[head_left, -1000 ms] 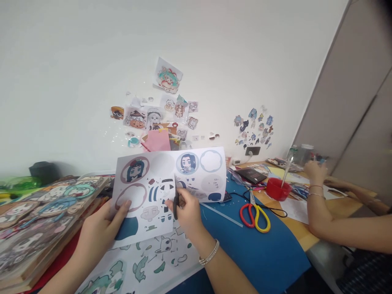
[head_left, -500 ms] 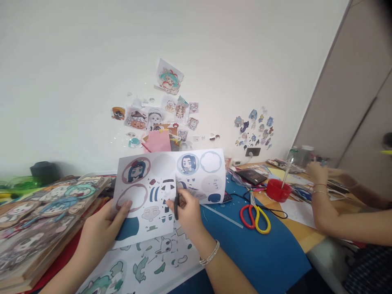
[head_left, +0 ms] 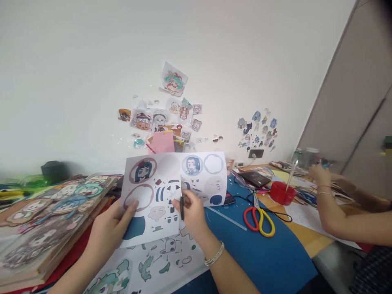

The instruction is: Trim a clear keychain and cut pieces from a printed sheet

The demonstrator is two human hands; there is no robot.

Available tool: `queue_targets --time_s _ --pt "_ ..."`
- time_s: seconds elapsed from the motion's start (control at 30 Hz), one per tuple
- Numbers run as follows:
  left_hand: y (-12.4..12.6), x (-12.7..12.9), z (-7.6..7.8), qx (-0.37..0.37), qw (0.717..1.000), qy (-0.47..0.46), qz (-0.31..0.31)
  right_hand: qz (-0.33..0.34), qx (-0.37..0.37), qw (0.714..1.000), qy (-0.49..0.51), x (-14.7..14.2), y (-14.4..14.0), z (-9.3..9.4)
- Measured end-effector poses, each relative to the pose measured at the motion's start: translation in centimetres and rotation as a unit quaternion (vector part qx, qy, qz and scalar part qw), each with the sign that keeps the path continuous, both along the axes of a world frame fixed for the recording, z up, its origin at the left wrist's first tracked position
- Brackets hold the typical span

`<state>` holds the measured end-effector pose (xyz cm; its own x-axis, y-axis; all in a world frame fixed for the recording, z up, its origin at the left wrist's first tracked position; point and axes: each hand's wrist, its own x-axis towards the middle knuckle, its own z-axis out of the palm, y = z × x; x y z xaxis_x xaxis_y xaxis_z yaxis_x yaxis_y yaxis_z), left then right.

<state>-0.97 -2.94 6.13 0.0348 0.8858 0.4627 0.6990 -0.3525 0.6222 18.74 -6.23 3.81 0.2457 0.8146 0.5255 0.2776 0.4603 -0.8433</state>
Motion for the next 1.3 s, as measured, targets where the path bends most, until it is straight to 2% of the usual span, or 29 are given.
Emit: queue_targets --time_s 0.27,0.53,0.93,1.3 --pt "0.4 0.1 -0.9 0.004 0.999 -0.028 -0.020 0.024 -0.007 0.999 0.030 0.0 -0.1 -0.1" --pt "-0.1 0.3 -0.8 0.020 0.998 -0.047 -0.030 0.077 0.002 0.994 0.082 0.0 0.2 -0.2" --pt "0.0 0.3 -1.0 0.014 0.996 -0.072 -0.053 0.052 0.000 0.995 0.081 0.1 0.3 -0.2" --pt "0.2 0.2 -1.2 -0.010 0.994 -0.091 -0.062 0.058 -0.015 0.994 0.092 0.1 0.3 -0.3"
